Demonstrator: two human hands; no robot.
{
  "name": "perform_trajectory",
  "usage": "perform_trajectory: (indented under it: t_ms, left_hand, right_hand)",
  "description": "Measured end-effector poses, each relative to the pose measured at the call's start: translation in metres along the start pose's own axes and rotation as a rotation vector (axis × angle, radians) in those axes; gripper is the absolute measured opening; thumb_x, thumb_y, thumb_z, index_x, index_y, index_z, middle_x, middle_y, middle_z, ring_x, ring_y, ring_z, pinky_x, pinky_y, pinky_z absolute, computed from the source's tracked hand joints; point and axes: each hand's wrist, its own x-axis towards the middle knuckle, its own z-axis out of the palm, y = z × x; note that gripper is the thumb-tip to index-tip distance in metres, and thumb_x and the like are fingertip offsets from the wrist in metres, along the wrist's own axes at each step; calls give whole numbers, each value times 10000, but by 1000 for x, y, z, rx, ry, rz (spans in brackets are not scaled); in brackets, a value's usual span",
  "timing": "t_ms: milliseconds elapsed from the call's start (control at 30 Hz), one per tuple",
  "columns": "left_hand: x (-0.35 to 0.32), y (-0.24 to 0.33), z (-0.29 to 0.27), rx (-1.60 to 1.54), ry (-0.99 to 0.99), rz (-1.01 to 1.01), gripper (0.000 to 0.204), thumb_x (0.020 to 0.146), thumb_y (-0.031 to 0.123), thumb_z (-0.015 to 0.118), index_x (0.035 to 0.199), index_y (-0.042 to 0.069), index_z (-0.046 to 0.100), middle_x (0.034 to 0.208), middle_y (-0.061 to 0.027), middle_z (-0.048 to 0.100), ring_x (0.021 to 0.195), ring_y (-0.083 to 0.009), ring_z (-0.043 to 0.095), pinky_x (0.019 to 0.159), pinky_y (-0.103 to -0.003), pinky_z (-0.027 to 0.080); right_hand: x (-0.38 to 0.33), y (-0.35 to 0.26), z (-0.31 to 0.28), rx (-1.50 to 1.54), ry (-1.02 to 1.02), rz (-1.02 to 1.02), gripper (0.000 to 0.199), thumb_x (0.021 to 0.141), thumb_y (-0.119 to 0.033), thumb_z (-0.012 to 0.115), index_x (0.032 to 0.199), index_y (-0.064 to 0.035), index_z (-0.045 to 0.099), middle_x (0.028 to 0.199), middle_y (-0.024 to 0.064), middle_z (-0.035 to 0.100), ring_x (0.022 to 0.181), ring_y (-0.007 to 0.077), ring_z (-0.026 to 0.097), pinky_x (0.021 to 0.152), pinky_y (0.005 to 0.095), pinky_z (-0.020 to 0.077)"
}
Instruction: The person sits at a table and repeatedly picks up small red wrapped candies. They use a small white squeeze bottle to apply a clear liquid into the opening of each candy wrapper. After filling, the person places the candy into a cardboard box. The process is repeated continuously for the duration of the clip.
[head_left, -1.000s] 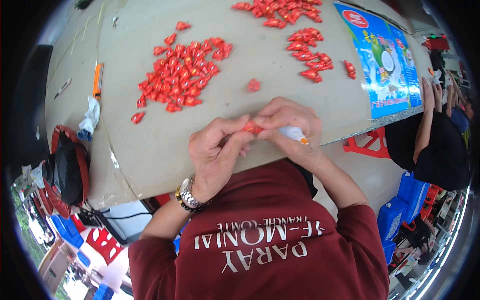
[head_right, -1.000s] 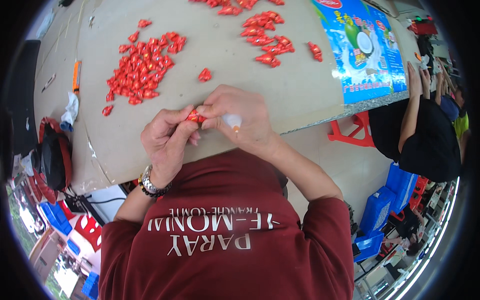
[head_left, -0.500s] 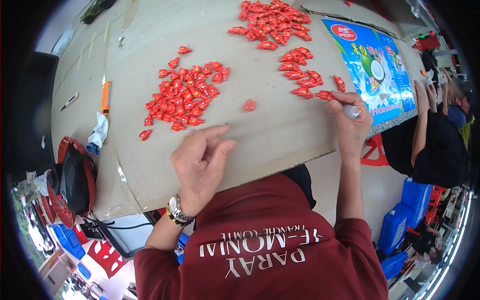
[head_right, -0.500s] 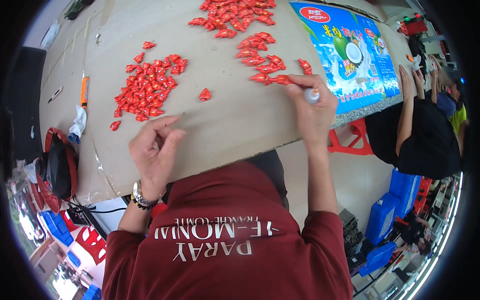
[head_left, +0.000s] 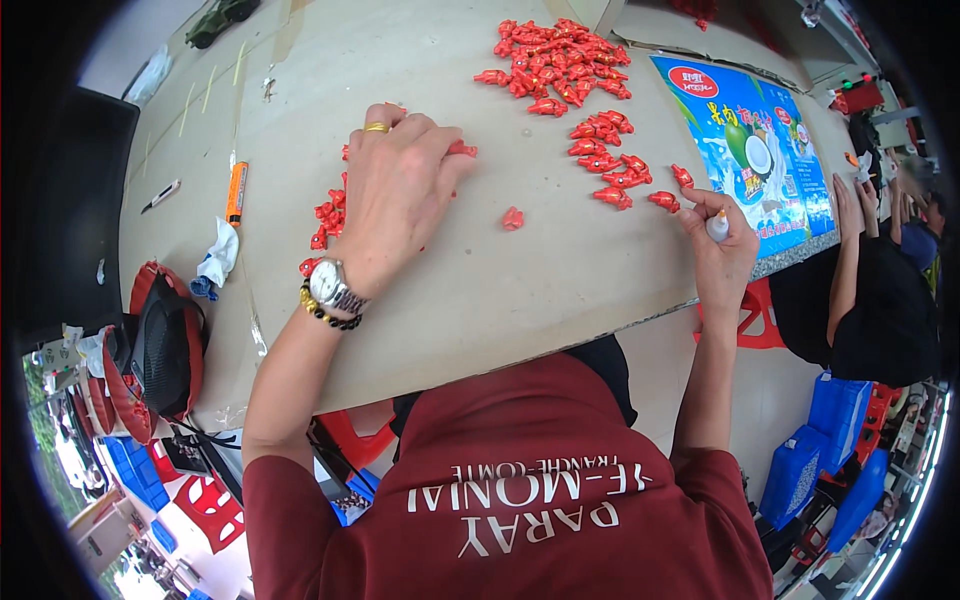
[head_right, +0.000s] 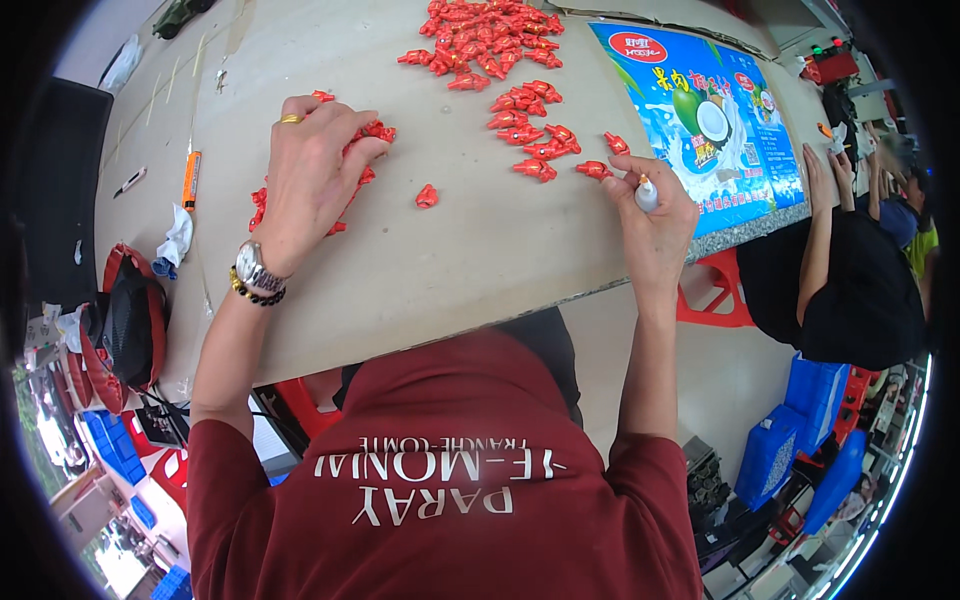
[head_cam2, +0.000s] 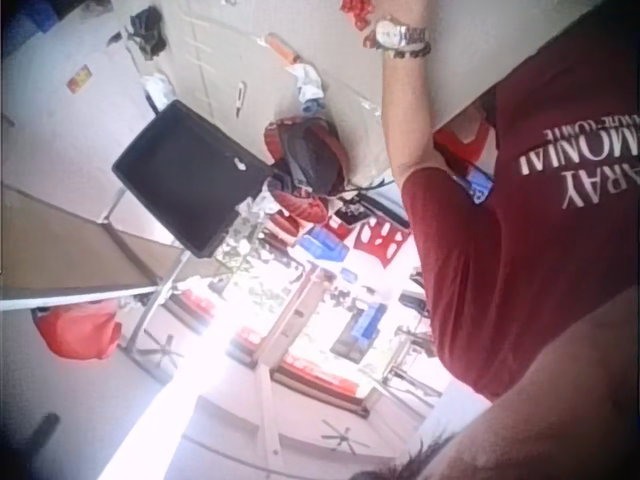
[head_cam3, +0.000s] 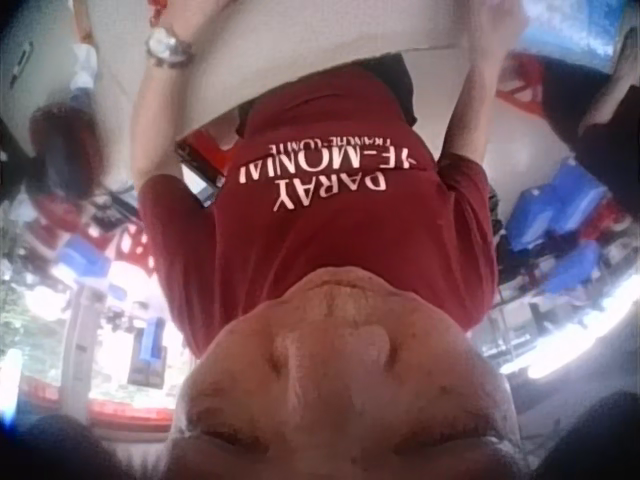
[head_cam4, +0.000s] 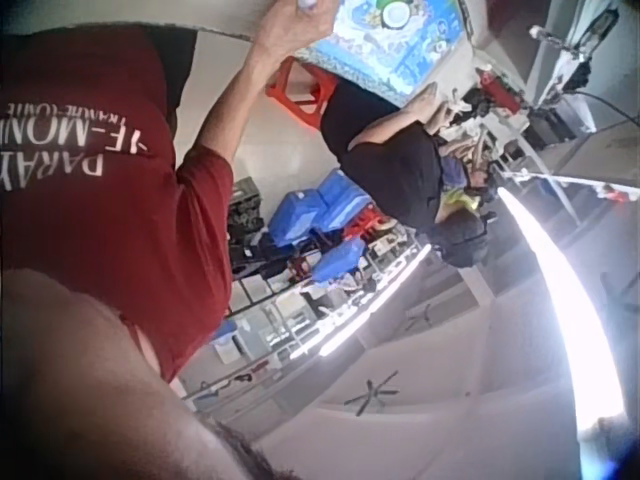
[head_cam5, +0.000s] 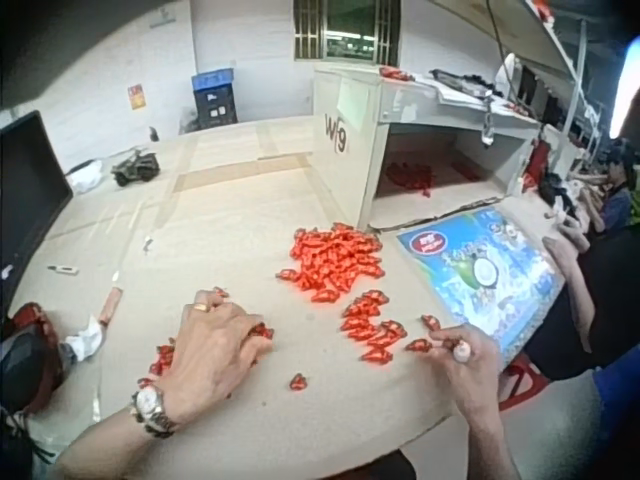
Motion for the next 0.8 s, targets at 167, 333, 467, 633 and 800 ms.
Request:
perform_trajectory:
  t_ms: [167,333,467,633,800]
  left_hand:
    - [10,12,1,117,-78,54,170,731,177,714,864,74,684,828,-72,621,945,-305,517,788,-410,400]
    - [8,10,10,40,-12,85,118,714,115,711,812,75,659,869,-66,614,937,-295,504,787,-410,384]
    - [8,7,9,-5,-23,137,131,725,72,684,839,49,622,912,-58,607,939,-288,488,827,-425,369]
    - [5,19,-6,-202,-14,32,188,767,13,633,942,26,568,908,-98,613,873,-258,520,783,-382,412]
    - [-37,34,-6,-942,-4,-474,146,864,-1,537,986,9,458,763,-35,540,613,-59,490,555,-189,379]
  right_hand:
    - [-10,-7,-1,125,-8,-53,164,768,-9,668,929,-42,672,796,42,618,718,110,555,663,244,443]
    - [-7,5,8,367,-95,12,213,788,24,594,992,-37,585,888,1,541,831,76,531,714,220,435]
    - [10,10,-3,679,-58,-6,271,816,2,561,1067,-48,473,970,38,501,908,120,537,759,259,446]
    - [36,18,-31,648,62,-25,214,820,-16,576,1003,-55,473,1013,89,508,907,167,568,751,293,459]
    - [66,42,-66,622,272,-3,155,801,-12,610,874,-63,484,1041,122,534,804,181,614,691,300,475]
